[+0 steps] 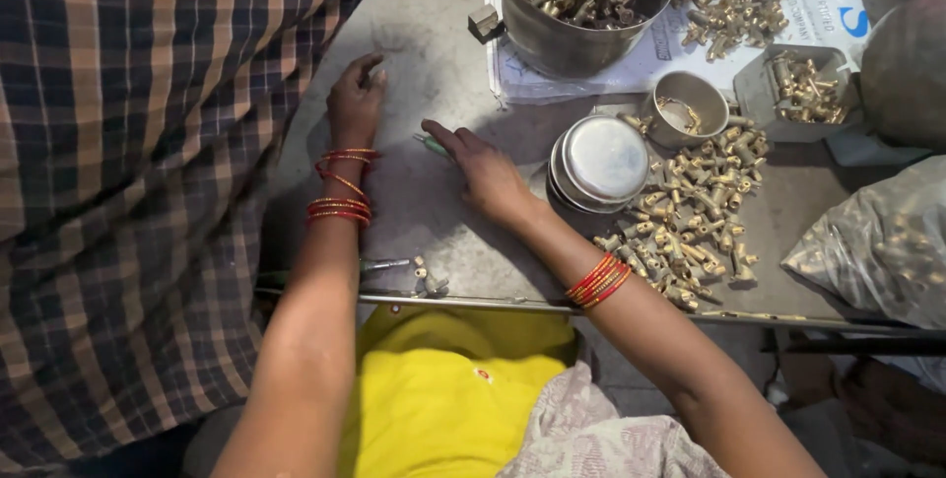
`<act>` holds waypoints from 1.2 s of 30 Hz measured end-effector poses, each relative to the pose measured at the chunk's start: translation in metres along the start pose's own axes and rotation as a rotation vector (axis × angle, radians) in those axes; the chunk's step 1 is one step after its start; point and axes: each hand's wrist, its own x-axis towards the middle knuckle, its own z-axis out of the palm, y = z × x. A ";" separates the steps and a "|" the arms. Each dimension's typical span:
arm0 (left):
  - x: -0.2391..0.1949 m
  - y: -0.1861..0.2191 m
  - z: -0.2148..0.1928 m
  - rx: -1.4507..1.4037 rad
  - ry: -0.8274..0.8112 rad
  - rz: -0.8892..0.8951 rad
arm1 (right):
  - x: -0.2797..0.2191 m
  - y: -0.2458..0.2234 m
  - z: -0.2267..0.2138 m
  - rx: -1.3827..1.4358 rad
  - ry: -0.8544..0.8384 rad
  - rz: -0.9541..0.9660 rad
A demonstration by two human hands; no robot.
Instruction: Inspecting and cleaning small brass components using a manual gauge tool at a workshop bench.
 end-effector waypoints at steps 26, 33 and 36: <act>0.004 -0.002 0.005 -0.176 -0.023 -0.087 | 0.002 -0.003 0.001 -0.053 -0.061 0.084; -0.001 0.019 0.000 -0.242 -0.035 -0.165 | 0.003 -0.003 0.002 -0.040 0.006 -0.009; 0.000 0.023 -0.001 -0.246 -0.044 -0.184 | 0.005 -0.007 -0.001 -0.048 -0.048 0.089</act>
